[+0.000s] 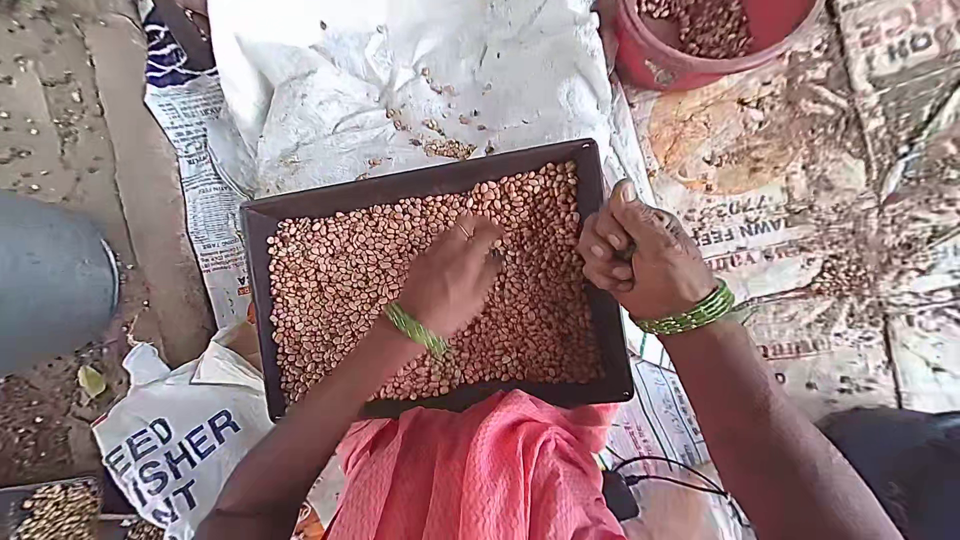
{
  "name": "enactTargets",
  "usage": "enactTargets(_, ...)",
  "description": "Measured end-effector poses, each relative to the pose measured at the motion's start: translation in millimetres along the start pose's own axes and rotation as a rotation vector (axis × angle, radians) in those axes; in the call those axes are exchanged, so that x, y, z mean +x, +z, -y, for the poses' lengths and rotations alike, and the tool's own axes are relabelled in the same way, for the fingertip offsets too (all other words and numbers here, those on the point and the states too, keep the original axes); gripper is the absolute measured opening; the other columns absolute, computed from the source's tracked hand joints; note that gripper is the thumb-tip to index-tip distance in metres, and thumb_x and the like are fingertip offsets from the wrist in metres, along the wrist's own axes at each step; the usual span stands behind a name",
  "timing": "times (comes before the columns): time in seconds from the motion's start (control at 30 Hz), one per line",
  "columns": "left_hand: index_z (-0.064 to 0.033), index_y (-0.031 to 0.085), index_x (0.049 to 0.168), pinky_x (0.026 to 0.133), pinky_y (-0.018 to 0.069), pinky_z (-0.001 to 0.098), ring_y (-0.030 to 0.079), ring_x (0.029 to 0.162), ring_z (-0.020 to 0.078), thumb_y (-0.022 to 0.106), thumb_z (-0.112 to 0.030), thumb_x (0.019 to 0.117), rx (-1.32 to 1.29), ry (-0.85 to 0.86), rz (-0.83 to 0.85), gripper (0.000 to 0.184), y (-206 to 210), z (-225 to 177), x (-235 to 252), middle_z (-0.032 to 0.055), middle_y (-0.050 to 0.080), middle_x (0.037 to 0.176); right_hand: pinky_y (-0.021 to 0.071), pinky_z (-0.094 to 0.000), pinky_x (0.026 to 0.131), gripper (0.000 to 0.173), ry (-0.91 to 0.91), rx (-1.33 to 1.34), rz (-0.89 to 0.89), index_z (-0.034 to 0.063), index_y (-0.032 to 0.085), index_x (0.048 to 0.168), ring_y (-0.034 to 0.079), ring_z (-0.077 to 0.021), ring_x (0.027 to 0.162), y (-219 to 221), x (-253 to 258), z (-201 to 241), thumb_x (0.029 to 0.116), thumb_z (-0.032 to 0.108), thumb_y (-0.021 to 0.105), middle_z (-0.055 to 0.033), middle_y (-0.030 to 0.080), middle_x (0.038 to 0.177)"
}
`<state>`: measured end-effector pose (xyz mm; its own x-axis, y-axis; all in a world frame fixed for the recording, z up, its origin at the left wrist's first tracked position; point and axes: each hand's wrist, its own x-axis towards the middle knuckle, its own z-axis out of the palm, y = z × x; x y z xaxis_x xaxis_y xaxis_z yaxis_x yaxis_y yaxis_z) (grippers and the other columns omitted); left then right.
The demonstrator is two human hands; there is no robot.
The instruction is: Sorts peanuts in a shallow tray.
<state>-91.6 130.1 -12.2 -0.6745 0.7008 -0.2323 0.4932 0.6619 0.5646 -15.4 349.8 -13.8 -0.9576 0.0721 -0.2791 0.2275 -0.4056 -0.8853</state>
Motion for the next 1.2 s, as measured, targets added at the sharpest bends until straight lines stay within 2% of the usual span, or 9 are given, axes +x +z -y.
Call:
enactTargets(0.17,-0.007,0.051,0.147,0.097,0.0495,0.0615,0.062,0.119,0.0429,0.051,-0.022,0.1079,0.123,-0.173,0.116,0.042,-15,19,64,0.024,0.056,0.139,0.0259,-0.0153,0.037,0.049,-0.073,-0.168,-0.001,0.0237,0.045,0.064,0.031,0.0016,0.04,6,-6,1,0.1112,0.034,0.035,0.0117,0.041,0.052)
enactTargets(0.27,-0.007,0.055,0.144,0.099,0.0511,0.055,0.065,0.116,0.0345,0.048,-0.015,0.1078,-0.045,-0.006,0.032,0.038,-23,16,71,0.0194,0.062,0.135,0.0387,-0.0177,0.045,0.031,-0.149,-0.693,0.016,0.0161,0.061,0.085,0.043,0.0019,0.049,13,-4,-9,0.109,0.028,0.045,0.0104,0.053,0.065)
enactTargets(0.33,-0.0059,0.059,0.14,0.097,0.0544,0.0431,0.068,0.109,0.0258,0.046,-0.014,0.108,-0.115,0.095,-0.092,0.036,-34,18,62,0.0164,0.064,0.131,0.0541,-0.0445,0.062,0.027,-0.117,-1.1,0.132,0.0083,0.069,0.113,0.065,-0.0217,0.068,23,2,-19,0.109,0.027,0.05,-0.0085,0.069,0.084)
enactTargets(0.4,-0.0038,0.063,0.135,0.099,0.054,0.0364,0.068,0.111,0.0214,0.045,-0.013,0.1077,-0.151,0.166,-0.192,0.034,-43,25,48,0.0151,0.067,0.128,0.0542,-0.0606,0.063,0.03,-0.128,-1.394,0.255,0.0115,0.067,0.127,0.071,-0.0404,0.075,35,17,-39,0.1097,0.023,0.046,-0.0181,0.072,0.089)
enactTargets(0.53,-0.0031,0.068,0.128,0.096,0.055,0.0306,0.069,0.106,0.0162,0.047,-0.015,0.1074,-0.147,0.203,-0.258,0.031,-48,45,10,0.0128,0.07,0.118,0.0532,-0.0597,0.064,0.033,-0.208,-1.716,0.499,0.0091,0.062,0.131,0.069,-0.0462,0.082,50,47,-52,0.1011,0.0,0.051,-0.0226,0.07,0.1)
enactTargets(0.73,-0.0054,0.074,0.115,0.083,0.0589,0.0393,0.072,0.09,0.0218,0.052,-0.017,0.1052,-0.106,0.183,-0.112,0.027,-18,46,-36,0.0133,0.073,0.106,0.0531,-0.0569,0.065,0.035,-0.122,-1.837,0.618,0.0081,0.055,0.137,0.069,-0.047,0.085,54,61,-39,0.1058,0.0,0.043,-0.0241,0.067,0.101)
enactTargets(1.03,-0.0027,0.076,0.101,0.079,0.0596,0.0476,0.071,0.089,0.0336,0.063,-0.012,0.0988,0.052,0.237,-0.096,0.016,48,32,-37,0.0175,0.07,0.097,0.0548,-0.0582,0.076,0.027,-0.038,-1.501,0.317,0.0055,0.061,0.127,0.071,-0.0416,0.088,51,67,-41,0.1088,0.018,0.045,-0.021,0.071,0.096)
enactTargets(1.13,-0.0008,0.076,0.104,0.086,0.06,0.0495,0.073,0.097,0.0385,0.066,-0.01,0.0963,0.198,0.262,-0.129,0.016,63,32,-38,0.0222,0.072,0.104,0.0408,-0.0227,0.047,0.012,-0.13,-0.742,0.201,0.0091,0.062,0.11,0.046,-0.0051,0.05,27,52,-18,0.1045,0.014,0.052,0.0035,0.056,0.068)
enactTargets(1.2,-0.0001,0.076,0.105,0.086,0.0602,0.0483,0.073,0.098,0.0387,0.066,-0.01,0.0956,0.248,0.262,-0.13,0.017,66,32,-38,0.0228,0.072,0.104,0.0326,-0.0149,0.038,0.013,-0.094,-0.251,0.278,0.0201,0.058,0.105,0.036,0.0021,0.042,7,30,3,0.1045,0.014,0.046,0.0129,0.045,0.058)
